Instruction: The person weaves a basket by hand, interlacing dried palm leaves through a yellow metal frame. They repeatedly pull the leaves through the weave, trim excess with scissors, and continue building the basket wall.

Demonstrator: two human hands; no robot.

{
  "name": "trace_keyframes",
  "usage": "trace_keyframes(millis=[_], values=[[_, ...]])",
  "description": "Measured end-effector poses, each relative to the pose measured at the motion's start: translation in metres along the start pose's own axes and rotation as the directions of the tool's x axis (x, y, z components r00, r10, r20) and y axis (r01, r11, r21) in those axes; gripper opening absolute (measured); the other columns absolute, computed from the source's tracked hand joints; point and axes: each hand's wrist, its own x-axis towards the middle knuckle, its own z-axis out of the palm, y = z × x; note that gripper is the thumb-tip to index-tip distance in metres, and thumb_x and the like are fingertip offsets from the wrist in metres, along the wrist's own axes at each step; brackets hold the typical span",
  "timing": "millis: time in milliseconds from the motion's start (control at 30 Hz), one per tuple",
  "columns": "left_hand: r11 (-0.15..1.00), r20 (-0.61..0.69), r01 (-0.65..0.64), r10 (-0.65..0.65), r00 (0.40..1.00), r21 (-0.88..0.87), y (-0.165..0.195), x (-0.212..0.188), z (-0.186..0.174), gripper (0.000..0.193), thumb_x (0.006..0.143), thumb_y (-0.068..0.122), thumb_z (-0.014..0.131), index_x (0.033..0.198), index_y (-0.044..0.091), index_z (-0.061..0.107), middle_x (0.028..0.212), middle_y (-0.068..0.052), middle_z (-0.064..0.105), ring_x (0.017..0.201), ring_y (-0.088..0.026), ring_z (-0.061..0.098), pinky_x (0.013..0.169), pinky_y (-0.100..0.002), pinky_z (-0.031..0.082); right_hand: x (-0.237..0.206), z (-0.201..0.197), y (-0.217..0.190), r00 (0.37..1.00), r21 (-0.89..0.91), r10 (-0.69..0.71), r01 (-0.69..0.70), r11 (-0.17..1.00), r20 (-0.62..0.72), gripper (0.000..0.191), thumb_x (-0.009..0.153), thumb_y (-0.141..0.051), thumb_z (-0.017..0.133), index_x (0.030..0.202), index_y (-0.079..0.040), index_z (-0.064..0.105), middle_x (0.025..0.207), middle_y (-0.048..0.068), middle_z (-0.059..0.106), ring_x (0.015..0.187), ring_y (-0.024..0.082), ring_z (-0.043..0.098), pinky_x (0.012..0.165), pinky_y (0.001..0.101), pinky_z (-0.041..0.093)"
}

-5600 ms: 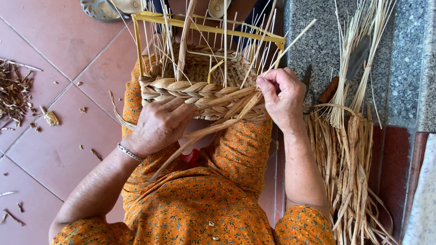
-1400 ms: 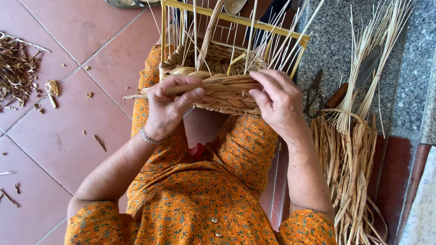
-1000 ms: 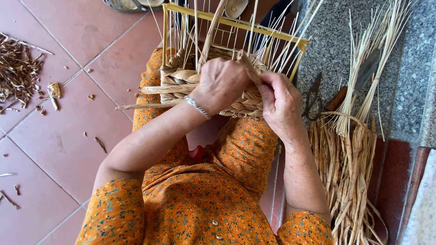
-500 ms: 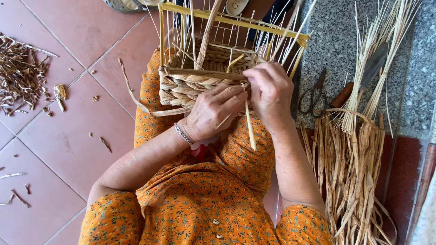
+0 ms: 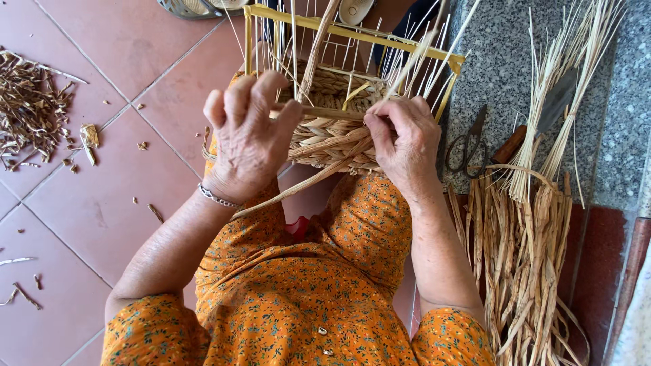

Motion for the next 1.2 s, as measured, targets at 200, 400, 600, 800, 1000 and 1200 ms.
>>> trace_keyframes(millis=[200, 400, 600, 800, 1000, 1200], values=[[0.828, 0.213, 0.139, -0.024, 0.977, -0.544, 0.006, -0.018, -0.011, 0.018, 0.094, 0.005, 0.078, 0.099, 0.007, 0.061, 0.090, -0.010, 0.060, 0.091, -0.029, 0.057, 0.084, -0.043, 0.050, -0.002, 0.002, 0.009, 0.993, 0.125, 0.112, -0.107, 0.986, -0.036, 0.016, 0.101, -0.015, 0.081, 0.093, -0.006, 0.070, 0.084, 0.003, 0.066, 0.075, 0.013, 0.062, 0.065, 0.0298, 0.053], [0.630, 0.321, 0.351, -0.167, 0.932, -0.692, -0.017, -0.021, 0.002, 0.008, 0.094, 0.007, 0.076, 0.092, 0.007, 0.069, 0.082, -0.007, 0.067, 0.074, -0.023, 0.066, 0.066, -0.037, 0.054, -0.007, 0.010, 0.012, 0.981, 0.188, 0.188, -0.178, 0.966, -0.040, 0.016, 0.098, -0.010, 0.081, 0.087, -0.004, 0.070, 0.079, 0.003, 0.063, 0.067, 0.010, 0.059, 0.058, 0.0271, 0.049], [0.838, 0.213, 0.327, -0.256, 0.943, -0.437, -0.037, -0.015, 0.032, 0.037, 0.086, 0.020, 0.094, 0.075, 0.004, 0.061, 0.066, -0.006, 0.062, 0.065, -0.022, 0.059, 0.058, -0.037, 0.049, 0.001, 0.016, 0.014, 0.970, 0.297, 0.242, -0.223, 0.929, -0.028, 0.019, 0.098, -0.006, 0.081, 0.112, -0.006, 0.069, 0.085, 0.001, 0.073, 0.065, 0.003, 0.062, 0.054, 0.0185, 0.049], [0.632, 0.284, 0.458, -0.363, 0.888, -0.625, -0.049, -0.021, 0.040, 0.038, 0.087, 0.019, 0.096, 0.079, 0.003, 0.062, 0.075, -0.004, 0.066, 0.064, -0.009, 0.059, 0.057, -0.025, 0.050, -0.025, -0.005, 0.040, 0.909, 0.497, 0.287, -0.107, 0.861, -0.303, 0.018, 0.103, -0.006, 0.077, 0.118, -0.005, 0.068, 0.092, 0.005, 0.072, 0.063, 0.005, 0.055, 0.050, 0.0192, 0.042], [0.501, 0.386, 0.547, -0.393, 0.835, -0.671, -0.061, -0.024, 0.049, 0.034, 0.091, 0.017, 0.095, 0.081, 0.004, 0.065, 0.075, 0.000, 0.066, 0.066, -0.003, 0.055, 0.056, -0.021, 0.047, -0.081, -0.008, 0.071, 0.809, 0.534, 0.507, -0.300, 0.791, -0.297, 0.011, 0.107, -0.012, 0.073, 0.115, -0.005, 0.069, 0.099, 0.001, 0.067, 0.076, 0.006, 0.053, 0.064, 0.0207, 0.044], [0.404, 0.423, 0.577, -0.411, 0.808, -0.710, -0.073, -0.026, 0.050, 0.032, 0.095, 0.015, 0.093, 0.084, 0.003, 0.065, 0.075, 0.001, 0.065, 0.065, -0.001, 0.056, 0.056, -0.018, 0.046, -0.075, 0.020, 0.073, 0.807, 0.743, 0.579, -0.316, 0.590, -0.116, 0.021, 0.108, -0.021, 0.065, 0.123, -0.007, 0.070, 0.103, 0.001, 0.071, 0.087, 0.009, 0.062, 0.082, 0.0285, 0.055]])
